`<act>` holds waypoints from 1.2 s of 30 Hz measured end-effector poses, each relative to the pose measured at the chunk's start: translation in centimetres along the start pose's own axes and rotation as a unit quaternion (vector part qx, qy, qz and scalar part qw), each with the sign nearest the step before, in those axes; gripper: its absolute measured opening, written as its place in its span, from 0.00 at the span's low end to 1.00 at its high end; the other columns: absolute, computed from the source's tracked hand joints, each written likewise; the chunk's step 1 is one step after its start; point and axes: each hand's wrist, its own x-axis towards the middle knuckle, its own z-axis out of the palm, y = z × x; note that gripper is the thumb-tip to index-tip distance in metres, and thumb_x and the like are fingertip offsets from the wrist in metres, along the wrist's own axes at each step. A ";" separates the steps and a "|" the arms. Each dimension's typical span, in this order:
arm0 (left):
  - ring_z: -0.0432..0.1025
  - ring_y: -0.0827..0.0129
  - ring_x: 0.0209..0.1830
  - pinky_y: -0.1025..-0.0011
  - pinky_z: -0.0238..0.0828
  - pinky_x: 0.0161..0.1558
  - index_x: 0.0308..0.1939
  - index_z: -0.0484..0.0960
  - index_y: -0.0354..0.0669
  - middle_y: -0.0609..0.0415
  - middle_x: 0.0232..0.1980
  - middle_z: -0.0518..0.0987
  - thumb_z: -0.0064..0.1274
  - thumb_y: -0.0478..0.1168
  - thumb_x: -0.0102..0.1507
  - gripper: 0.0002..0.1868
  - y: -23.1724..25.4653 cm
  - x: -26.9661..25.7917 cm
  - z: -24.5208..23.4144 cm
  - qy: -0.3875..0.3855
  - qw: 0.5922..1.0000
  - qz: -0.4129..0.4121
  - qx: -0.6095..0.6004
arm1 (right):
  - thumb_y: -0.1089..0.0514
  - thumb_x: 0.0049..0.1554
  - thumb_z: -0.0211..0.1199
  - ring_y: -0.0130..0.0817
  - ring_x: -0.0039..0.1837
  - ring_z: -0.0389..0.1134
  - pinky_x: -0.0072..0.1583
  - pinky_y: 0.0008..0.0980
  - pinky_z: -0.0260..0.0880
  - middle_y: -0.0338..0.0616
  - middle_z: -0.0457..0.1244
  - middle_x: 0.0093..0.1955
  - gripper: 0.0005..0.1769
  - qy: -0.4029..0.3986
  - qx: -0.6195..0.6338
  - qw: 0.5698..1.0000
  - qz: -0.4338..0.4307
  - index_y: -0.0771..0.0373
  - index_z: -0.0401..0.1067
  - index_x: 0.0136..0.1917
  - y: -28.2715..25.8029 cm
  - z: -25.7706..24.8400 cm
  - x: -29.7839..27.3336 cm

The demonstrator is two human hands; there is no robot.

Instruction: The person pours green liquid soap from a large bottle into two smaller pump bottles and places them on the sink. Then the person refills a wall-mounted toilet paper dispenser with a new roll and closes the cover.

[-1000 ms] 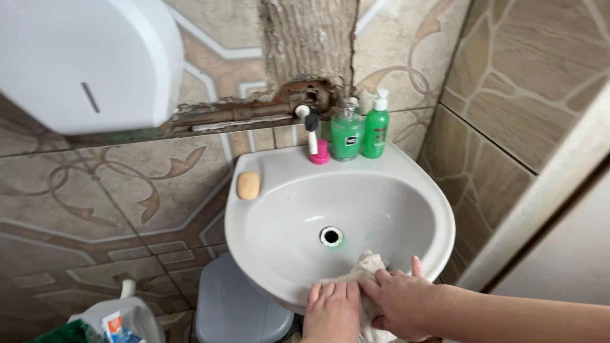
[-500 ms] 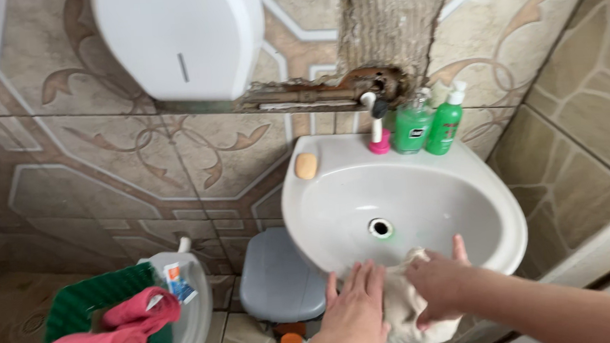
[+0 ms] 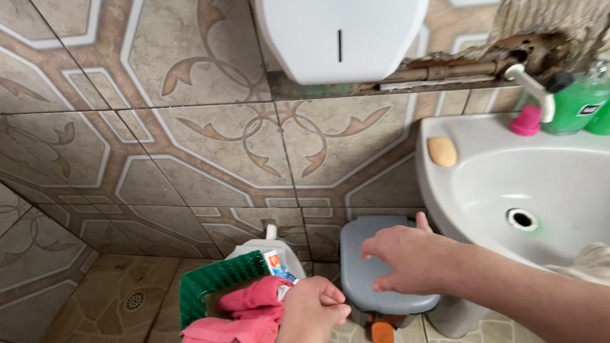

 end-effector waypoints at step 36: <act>0.83 0.64 0.34 0.66 0.80 0.39 0.48 0.88 0.48 0.50 0.38 0.88 0.62 0.44 0.55 0.18 -20.4 10.6 -22.6 0.191 0.950 -0.236 0.073 | 0.52 0.47 0.73 0.41 0.63 0.70 0.65 0.36 0.70 0.49 0.67 0.62 0.24 -0.044 0.145 0.970 -0.192 0.50 0.78 0.58 -9.0 21.2 33.4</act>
